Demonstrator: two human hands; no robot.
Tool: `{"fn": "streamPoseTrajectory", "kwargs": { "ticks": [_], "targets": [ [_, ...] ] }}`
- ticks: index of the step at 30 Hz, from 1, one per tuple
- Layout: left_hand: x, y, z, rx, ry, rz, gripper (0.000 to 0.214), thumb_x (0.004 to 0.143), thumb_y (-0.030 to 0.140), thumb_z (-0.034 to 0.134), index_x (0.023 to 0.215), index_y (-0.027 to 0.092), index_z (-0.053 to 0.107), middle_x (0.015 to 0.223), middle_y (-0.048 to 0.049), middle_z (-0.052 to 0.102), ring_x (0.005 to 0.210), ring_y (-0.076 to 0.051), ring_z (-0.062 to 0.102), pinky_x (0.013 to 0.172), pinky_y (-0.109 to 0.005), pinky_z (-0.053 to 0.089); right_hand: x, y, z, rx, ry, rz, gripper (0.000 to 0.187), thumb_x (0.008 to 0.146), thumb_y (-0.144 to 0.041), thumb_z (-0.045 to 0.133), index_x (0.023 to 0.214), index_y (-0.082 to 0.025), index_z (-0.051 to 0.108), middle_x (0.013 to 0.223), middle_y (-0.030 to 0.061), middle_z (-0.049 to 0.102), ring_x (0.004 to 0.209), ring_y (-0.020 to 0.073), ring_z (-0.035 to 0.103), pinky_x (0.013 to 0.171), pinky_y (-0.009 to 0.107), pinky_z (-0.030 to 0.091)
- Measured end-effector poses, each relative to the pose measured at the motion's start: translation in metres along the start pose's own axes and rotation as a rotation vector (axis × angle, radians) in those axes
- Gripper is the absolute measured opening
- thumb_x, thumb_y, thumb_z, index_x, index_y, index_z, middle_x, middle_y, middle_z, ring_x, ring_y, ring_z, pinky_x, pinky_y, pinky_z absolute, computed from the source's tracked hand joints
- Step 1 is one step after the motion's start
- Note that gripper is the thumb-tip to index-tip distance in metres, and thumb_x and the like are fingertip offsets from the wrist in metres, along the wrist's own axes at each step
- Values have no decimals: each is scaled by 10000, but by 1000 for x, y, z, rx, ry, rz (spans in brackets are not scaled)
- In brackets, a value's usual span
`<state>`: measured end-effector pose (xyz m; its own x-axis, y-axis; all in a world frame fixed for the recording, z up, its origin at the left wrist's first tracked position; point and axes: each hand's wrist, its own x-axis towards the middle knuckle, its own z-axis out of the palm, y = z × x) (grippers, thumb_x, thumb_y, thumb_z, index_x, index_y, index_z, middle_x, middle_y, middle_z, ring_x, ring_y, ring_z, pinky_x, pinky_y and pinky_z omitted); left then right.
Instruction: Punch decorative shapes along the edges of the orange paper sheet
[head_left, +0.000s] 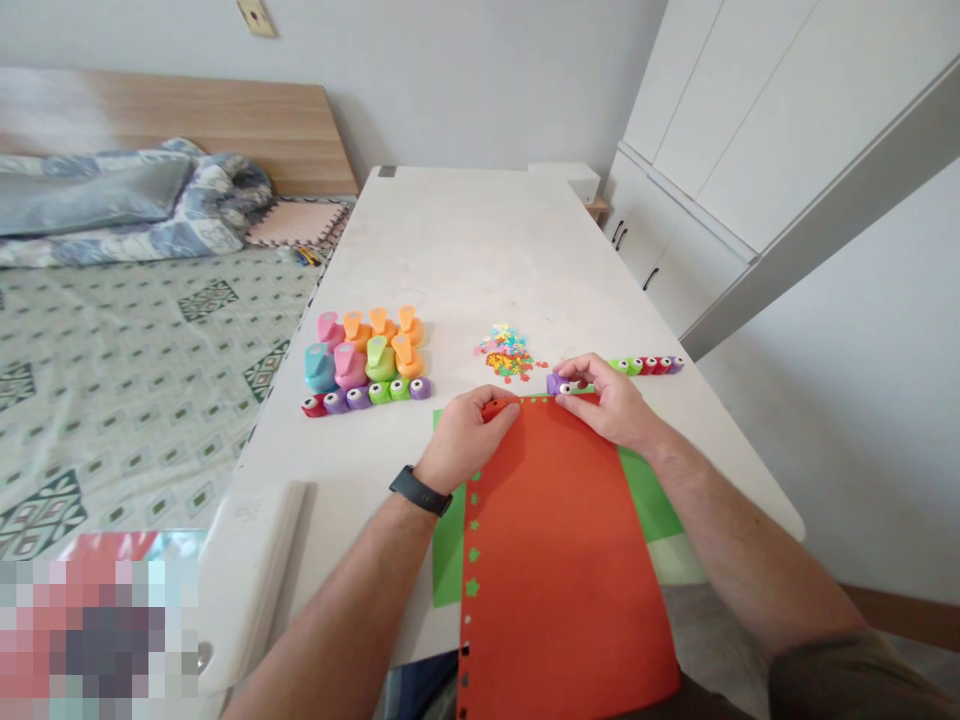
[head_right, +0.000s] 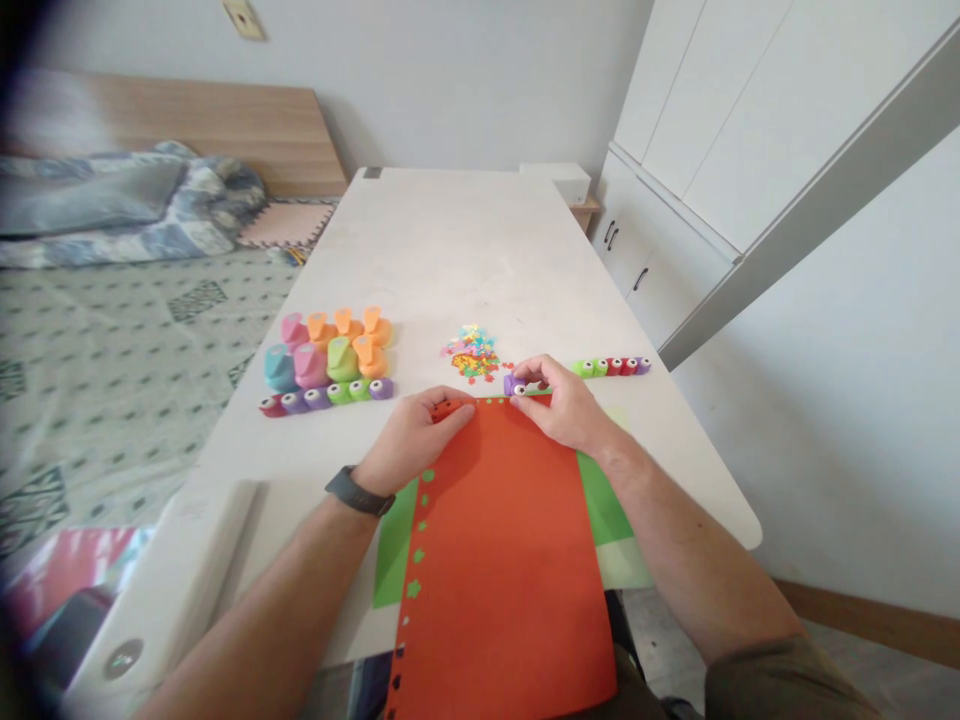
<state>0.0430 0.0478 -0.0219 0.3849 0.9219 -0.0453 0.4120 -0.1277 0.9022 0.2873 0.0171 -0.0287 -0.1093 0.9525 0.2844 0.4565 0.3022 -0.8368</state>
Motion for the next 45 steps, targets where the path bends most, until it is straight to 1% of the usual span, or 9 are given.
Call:
{"fn": "streamPoseTrajectory", "kwargs": {
  "ticks": [4, 9, 19, 28, 34, 39, 43, 45],
  "targets": [
    [0, -4, 1, 2, 11, 6, 313, 871, 437, 629, 975, 175, 765, 901, -56, 780, 766, -198, 672, 648, -271, 483, -1, 0, 1, -27, -2, -2, 257, 887, -344, 736, 1103, -283, 612, 1161, 67, 718, 1075, 256, 689, 1010, 480, 541],
    [0, -6, 1, 52, 9, 23, 316, 884, 439, 613, 984, 179, 761, 905, -49, 777, 769, -193, 671, 658, -270, 483, -2, 2, 3, 3, 4, 13, 288, 881, -368, 747, 1118, -282, 608, 1162, 66, 719, 1044, 249, 697, 995, 475, 552],
    [1, -8, 1, 50, 46, 19, 292, 872, 433, 631, 959, 188, 764, 868, -36, 772, 732, -181, 663, 662, -274, 480, -2, -2, 2, 38, 46, 1, 260, 861, -366, 767, 1035, -271, 599, 1189, 71, 715, 1065, 250, 700, 1020, 483, 540],
    [1, -7, 1, 3, 41, 3, 297, 861, 433, 649, 960, 178, 765, 884, -47, 771, 731, -182, 650, 635, -264, 462, -2, -3, 4, -18, 23, -2, 233, 858, -306, 768, 1007, -262, 594, 1133, 66, 725, 1030, 247, 713, 994, 473, 561],
    [-1, -3, -1, 40, 28, 8, 299, 883, 432, 630, 978, 178, 756, 899, -46, 769, 721, -170, 638, 623, -253, 448, -1, -4, 6, -53, 57, 0, 220, 862, -291, 759, 997, -250, 590, 1151, 74, 717, 1075, 245, 699, 1042, 470, 538],
    [0, -4, -1, 58, 18, 16, 288, 903, 426, 610, 981, 187, 749, 886, -36, 762, 740, -171, 639, 643, -257, 455, 0, -4, 7, -51, 49, 2, 227, 853, -279, 767, 995, -249, 592, 1136, 73, 720, 1043, 238, 707, 1008, 450, 559],
    [0, -5, -1, 58, 15, 18, 289, 908, 427, 607, 982, 186, 747, 878, -34, 759, 738, -170, 638, 648, -260, 457, 1, -5, 7, -59, 75, 6, 227, 852, -256, 765, 993, -251, 587, 1143, 65, 719, 1056, 234, 703, 1024, 451, 547],
    [-1, -5, -1, 56, 11, 24, 288, 910, 428, 606, 983, 188, 746, 873, -32, 758, 737, -169, 638, 648, -259, 456, 0, -5, 7, -58, 64, 11, 228, 850, -251, 767, 990, -250, 587, 1149, 66, 717, 1059, 234, 703, 1025, 451, 546]
  ]
}}
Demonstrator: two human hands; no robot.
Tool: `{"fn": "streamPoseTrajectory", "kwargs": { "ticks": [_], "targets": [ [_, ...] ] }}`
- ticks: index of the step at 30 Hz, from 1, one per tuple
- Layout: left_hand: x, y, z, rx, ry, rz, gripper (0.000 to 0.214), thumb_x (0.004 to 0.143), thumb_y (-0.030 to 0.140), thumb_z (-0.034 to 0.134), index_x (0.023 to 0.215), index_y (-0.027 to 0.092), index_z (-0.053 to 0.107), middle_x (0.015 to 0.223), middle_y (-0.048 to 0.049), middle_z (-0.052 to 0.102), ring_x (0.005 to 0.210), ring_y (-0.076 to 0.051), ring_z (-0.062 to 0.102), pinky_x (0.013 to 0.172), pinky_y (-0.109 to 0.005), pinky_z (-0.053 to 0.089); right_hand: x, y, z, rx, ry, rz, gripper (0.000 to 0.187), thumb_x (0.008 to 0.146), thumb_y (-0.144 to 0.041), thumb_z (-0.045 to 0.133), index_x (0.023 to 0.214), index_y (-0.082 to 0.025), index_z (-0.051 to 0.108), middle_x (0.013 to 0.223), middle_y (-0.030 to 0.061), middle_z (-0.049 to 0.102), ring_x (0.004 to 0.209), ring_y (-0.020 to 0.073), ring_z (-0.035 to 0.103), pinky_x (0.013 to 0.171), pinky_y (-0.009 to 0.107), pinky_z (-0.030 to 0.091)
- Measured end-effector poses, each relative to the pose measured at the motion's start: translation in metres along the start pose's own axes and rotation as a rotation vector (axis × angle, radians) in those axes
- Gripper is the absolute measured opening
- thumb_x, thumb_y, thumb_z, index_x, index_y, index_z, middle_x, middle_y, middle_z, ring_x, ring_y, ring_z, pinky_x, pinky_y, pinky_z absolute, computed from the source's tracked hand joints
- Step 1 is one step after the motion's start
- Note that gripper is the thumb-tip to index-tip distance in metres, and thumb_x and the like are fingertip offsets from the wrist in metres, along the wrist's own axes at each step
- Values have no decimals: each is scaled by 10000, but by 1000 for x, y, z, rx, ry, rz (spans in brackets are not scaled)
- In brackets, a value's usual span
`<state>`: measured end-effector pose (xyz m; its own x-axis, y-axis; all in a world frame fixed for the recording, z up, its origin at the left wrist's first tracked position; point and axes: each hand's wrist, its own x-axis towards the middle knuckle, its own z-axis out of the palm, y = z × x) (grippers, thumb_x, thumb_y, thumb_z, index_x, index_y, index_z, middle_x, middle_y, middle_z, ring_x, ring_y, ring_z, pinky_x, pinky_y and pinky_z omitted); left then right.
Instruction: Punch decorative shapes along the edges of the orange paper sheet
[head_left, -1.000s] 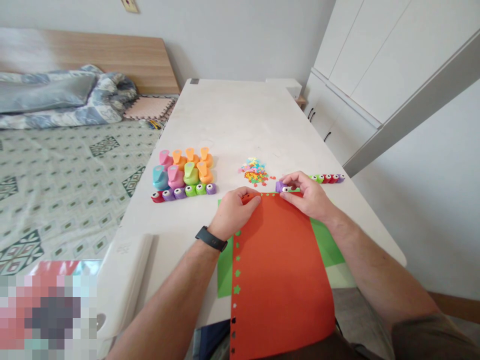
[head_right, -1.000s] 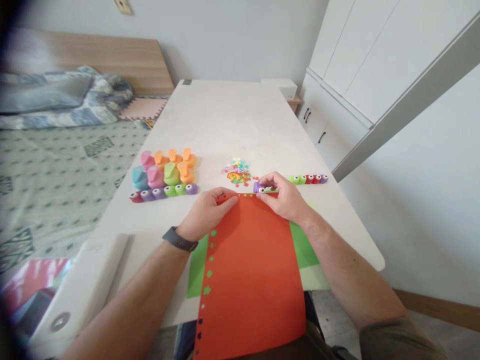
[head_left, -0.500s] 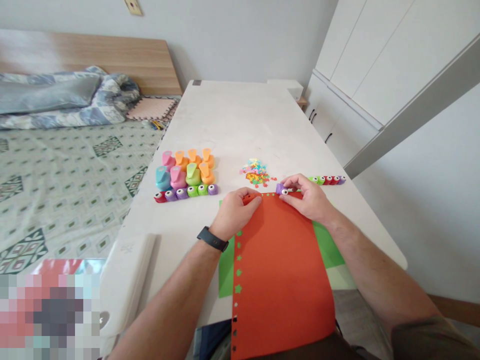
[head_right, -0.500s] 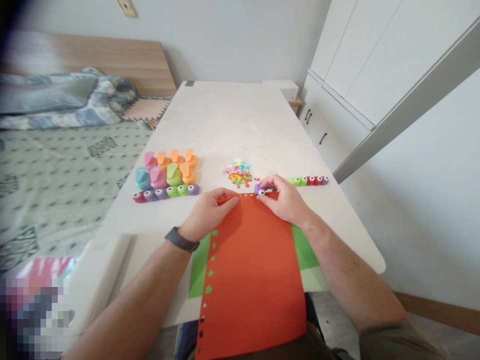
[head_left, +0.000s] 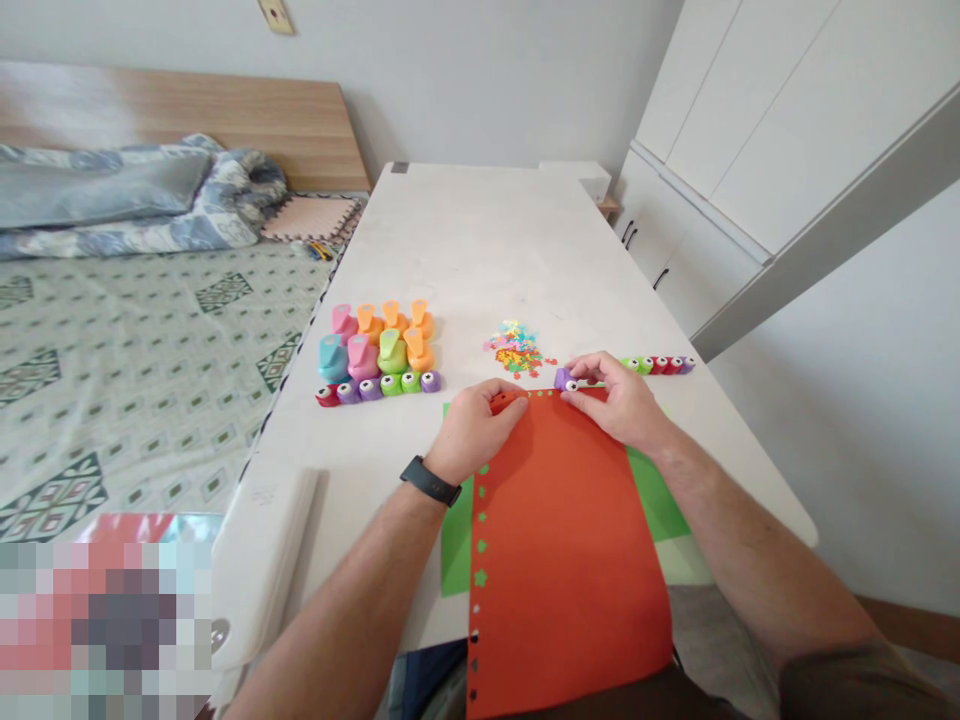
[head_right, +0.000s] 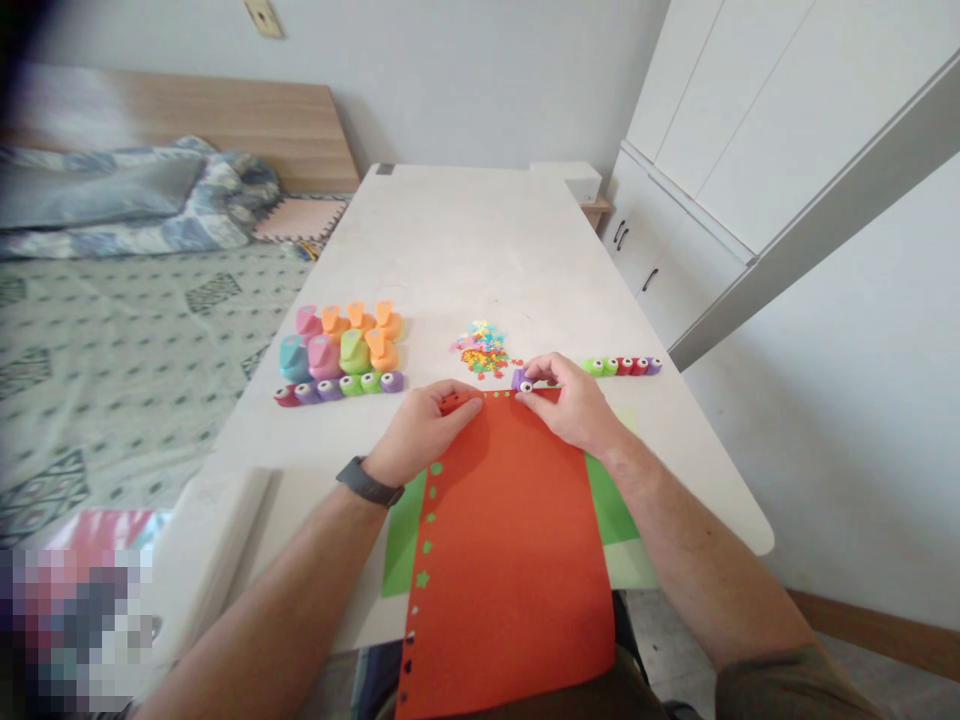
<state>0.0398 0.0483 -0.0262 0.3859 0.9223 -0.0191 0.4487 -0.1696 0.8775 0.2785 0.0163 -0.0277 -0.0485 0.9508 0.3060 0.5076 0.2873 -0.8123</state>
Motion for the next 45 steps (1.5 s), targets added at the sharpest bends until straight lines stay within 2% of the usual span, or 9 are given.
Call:
{"fn": "streamPoseTrajectory", "kwargs": {
  "ticks": [5, 11, 22, 45],
  "targets": [
    [0, 0, 0, 0, 8, -4, 285, 911, 426, 608, 993, 191, 747, 889, -33, 761, 740, -167, 636, 649, -257, 456, -1, -2, 0, 19, -31, 8, 231, 848, -257, 772, 984, -246, 585, 1149, 73, 720, 1034, 233, 713, 997, 441, 561],
    [0, 1, -1, -6, 4, 16, 287, 916, 430, 609, 994, 192, 749, 884, -32, 758, 753, -170, 640, 647, -256, 456, 0, -1, 1, -3, 23, 1, 226, 853, -275, 765, 991, -249, 588, 1168, 73, 714, 1056, 236, 706, 1014, 453, 546],
    [-1, 1, 0, -26, -1, 19, 276, 920, 424, 605, 982, 194, 745, 882, -31, 758, 763, -167, 643, 650, -256, 458, 1, 0, 3, 16, 35, 9, 237, 855, -287, 767, 992, -256, 576, 1148, 66, 718, 1049, 230, 708, 1020, 444, 540],
    [0, 0, -2, -13, 12, 3, 307, 904, 446, 606, 973, 184, 749, 852, -37, 753, 702, -165, 629, 608, -254, 449, -2, 2, -1, 117, -11, 33, 329, 839, -359, 784, 1070, -261, 572, 1188, 82, 710, 1087, 246, 708, 1044, 465, 540]
  ]
}}
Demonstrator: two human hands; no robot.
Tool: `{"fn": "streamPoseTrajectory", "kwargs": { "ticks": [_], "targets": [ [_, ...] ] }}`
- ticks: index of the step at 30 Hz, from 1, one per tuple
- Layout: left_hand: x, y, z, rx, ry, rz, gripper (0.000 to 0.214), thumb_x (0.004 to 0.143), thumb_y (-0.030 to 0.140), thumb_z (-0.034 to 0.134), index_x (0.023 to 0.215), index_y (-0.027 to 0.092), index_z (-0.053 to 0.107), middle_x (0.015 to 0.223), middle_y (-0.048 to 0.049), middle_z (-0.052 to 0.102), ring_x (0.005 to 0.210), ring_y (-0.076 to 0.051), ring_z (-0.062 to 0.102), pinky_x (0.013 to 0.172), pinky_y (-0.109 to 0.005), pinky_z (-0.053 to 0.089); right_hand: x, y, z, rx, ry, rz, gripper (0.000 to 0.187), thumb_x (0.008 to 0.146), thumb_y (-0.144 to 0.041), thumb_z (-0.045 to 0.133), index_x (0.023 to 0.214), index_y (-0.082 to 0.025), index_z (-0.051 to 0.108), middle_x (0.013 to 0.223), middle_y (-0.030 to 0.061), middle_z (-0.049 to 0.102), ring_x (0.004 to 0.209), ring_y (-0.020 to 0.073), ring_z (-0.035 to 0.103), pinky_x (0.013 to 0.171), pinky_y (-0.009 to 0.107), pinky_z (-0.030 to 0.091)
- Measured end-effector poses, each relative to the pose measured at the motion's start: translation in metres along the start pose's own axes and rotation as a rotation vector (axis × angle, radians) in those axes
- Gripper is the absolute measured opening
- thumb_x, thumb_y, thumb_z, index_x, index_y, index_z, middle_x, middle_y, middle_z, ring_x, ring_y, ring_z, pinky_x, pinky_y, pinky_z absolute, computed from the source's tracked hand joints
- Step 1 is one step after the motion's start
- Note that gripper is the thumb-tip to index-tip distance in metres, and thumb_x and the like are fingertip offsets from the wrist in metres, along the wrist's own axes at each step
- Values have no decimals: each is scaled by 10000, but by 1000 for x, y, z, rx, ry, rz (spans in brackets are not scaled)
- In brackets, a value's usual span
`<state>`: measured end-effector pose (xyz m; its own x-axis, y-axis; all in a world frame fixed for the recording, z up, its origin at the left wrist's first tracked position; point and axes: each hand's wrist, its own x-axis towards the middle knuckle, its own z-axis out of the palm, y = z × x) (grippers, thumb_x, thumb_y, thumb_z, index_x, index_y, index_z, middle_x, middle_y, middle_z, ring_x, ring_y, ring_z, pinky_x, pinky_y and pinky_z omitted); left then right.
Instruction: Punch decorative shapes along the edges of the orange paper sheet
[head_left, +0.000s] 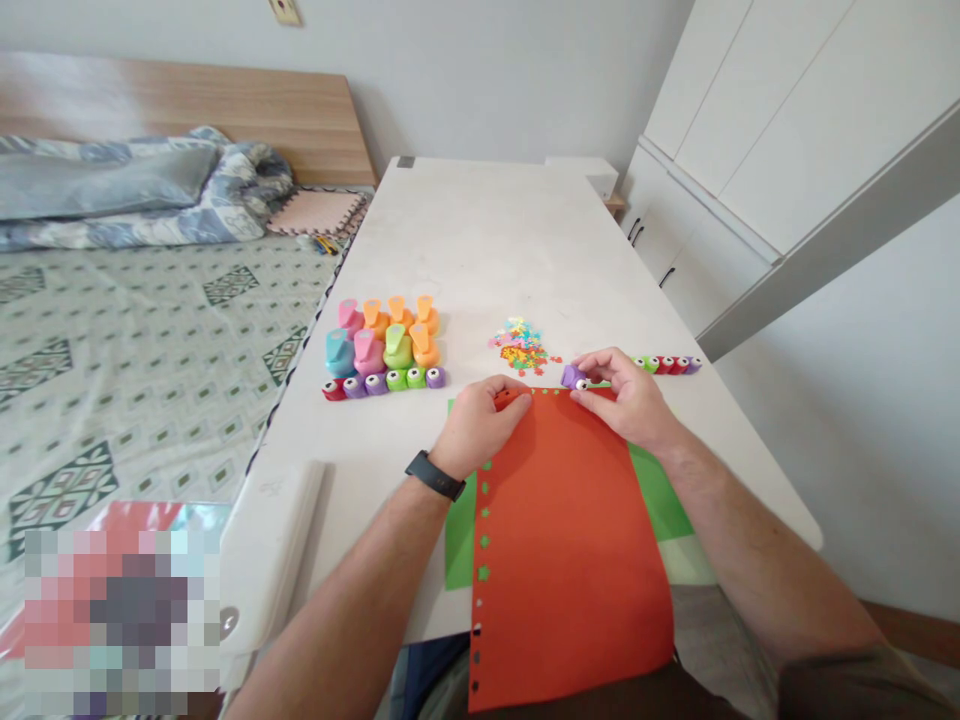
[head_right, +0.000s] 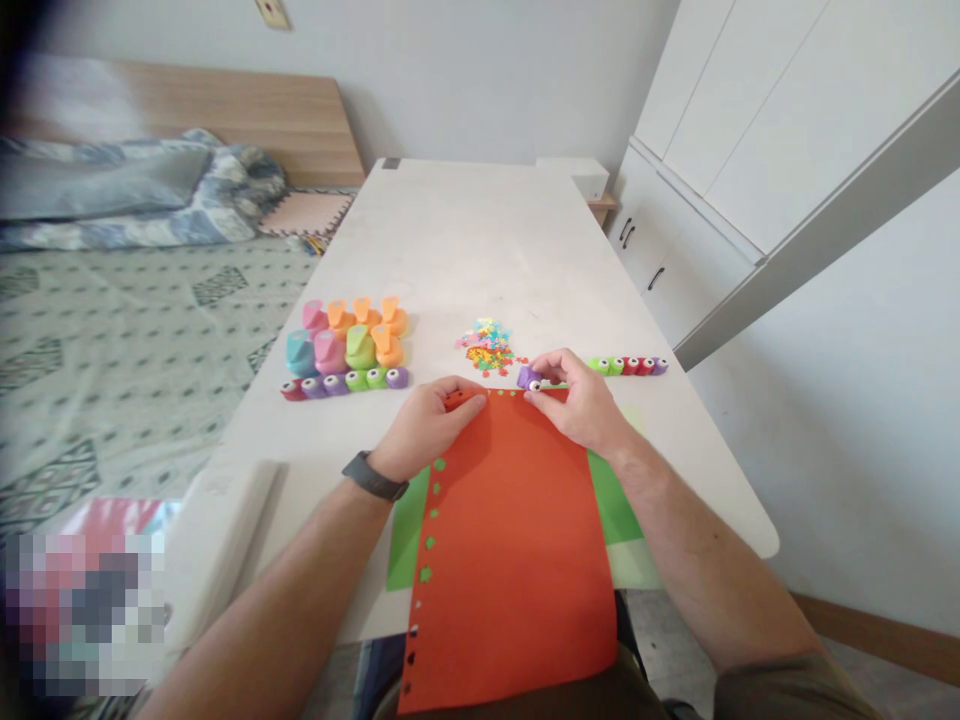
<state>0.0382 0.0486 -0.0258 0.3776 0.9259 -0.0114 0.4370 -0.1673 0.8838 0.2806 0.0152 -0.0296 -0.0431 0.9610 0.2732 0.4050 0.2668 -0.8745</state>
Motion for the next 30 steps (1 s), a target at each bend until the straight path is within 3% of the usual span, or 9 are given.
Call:
{"fn": "streamPoseTrajectory", "kwargs": {
  "ticks": [30],
  "targets": [
    [-1, 1, -1, -2, 3, 12, 304, 911, 448, 603, 982, 189, 747, 877, -38, 761, 726, -170, 641, 611, -255, 455, -1, 0, 1, -10, 19, -19, 297, 859, -324, 765, 1070, -253, 569, 1202, 90, 704, 1079, 242, 711, 1014, 452, 558]
  ]
}}
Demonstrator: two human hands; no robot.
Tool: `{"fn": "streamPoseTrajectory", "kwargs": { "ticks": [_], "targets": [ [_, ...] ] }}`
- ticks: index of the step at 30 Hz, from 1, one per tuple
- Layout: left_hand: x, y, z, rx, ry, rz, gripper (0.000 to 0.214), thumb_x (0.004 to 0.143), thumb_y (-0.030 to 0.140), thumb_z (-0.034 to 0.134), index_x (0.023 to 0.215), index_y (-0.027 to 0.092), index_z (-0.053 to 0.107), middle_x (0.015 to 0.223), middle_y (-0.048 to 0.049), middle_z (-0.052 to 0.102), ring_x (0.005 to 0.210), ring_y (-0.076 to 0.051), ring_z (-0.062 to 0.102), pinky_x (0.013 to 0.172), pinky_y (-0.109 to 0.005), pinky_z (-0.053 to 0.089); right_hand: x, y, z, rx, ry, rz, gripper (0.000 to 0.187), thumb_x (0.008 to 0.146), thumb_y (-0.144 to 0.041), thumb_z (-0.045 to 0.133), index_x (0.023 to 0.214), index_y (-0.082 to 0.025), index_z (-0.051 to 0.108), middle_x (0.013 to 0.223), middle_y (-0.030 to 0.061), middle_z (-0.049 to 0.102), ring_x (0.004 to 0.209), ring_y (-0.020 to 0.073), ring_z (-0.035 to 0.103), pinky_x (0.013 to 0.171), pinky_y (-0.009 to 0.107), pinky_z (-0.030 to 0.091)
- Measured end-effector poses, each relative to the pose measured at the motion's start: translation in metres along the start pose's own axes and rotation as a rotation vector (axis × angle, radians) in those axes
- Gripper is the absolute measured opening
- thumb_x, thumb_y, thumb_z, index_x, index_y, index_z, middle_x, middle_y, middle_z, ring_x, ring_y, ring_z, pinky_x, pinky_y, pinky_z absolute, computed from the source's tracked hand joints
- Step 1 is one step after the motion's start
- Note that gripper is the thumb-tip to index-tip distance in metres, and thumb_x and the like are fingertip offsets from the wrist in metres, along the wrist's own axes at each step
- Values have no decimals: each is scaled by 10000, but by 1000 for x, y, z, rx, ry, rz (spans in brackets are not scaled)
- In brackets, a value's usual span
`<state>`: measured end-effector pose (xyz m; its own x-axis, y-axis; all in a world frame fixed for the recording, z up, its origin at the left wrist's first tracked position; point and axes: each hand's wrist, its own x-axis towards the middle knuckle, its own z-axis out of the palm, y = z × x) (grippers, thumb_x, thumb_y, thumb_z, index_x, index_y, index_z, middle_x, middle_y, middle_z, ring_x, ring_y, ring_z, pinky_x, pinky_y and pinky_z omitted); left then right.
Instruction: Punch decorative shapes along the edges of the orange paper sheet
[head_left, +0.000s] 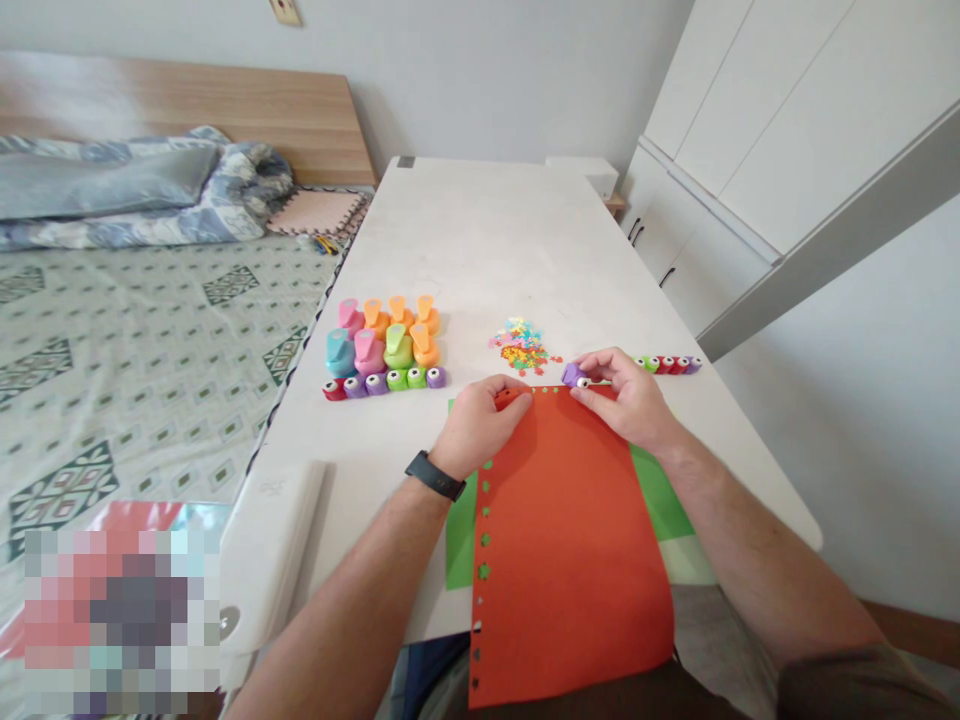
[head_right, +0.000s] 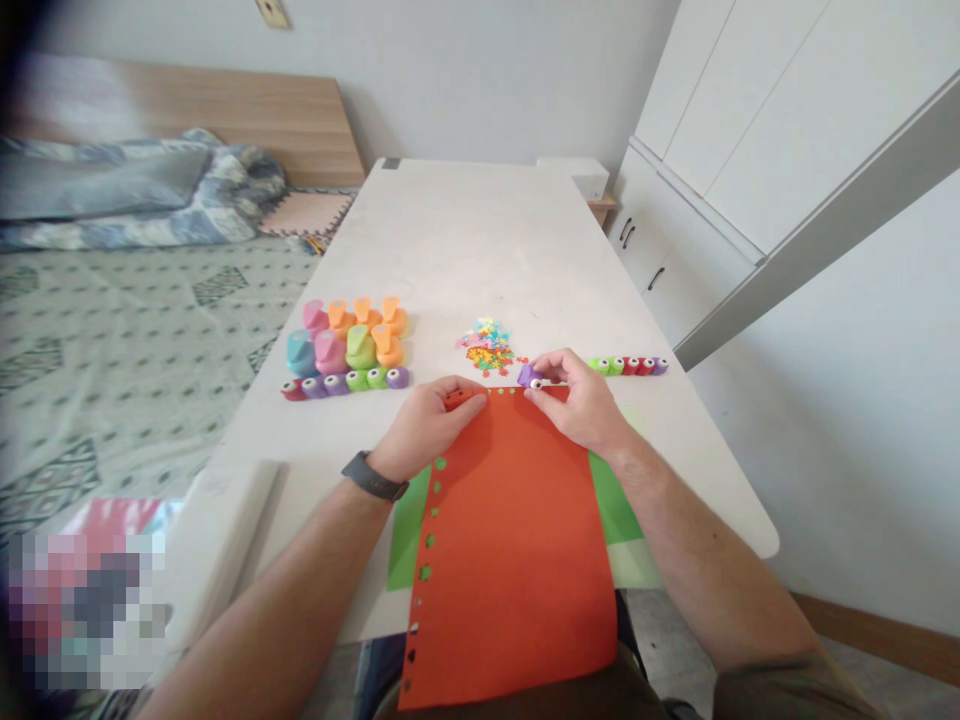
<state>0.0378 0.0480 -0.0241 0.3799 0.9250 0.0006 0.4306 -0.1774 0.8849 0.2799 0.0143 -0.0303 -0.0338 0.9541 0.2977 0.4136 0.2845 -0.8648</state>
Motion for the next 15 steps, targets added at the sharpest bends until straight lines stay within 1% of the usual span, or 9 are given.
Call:
{"fn": "streamPoseTrajectory", "kwargs": {
  "ticks": [6, 15],
  "targets": [
    [0, 1, 0, 11, 3, 9, 303, 909, 437, 603, 986, 183, 749, 888, -42, 764, 739, -174, 650, 621, -256, 460, 0, 2, 1, -17, 5, 8, 304, 849, -354, 774, 1058, -254, 578, 1184, 87, 711, 1075, 250, 714, 1020, 466, 560],
    [0, 3, -1, 6, 7, 8, 281, 902, 425, 615, 967, 190, 755, 857, -34, 759, 723, -172, 643, 619, -261, 454, 1, -3, 3, -23, 17, -10, 272, 855, -319, 768, 1040, -255, 580, 1186, 87, 705, 1073, 248, 717, 1026, 465, 558]
  ]
}}
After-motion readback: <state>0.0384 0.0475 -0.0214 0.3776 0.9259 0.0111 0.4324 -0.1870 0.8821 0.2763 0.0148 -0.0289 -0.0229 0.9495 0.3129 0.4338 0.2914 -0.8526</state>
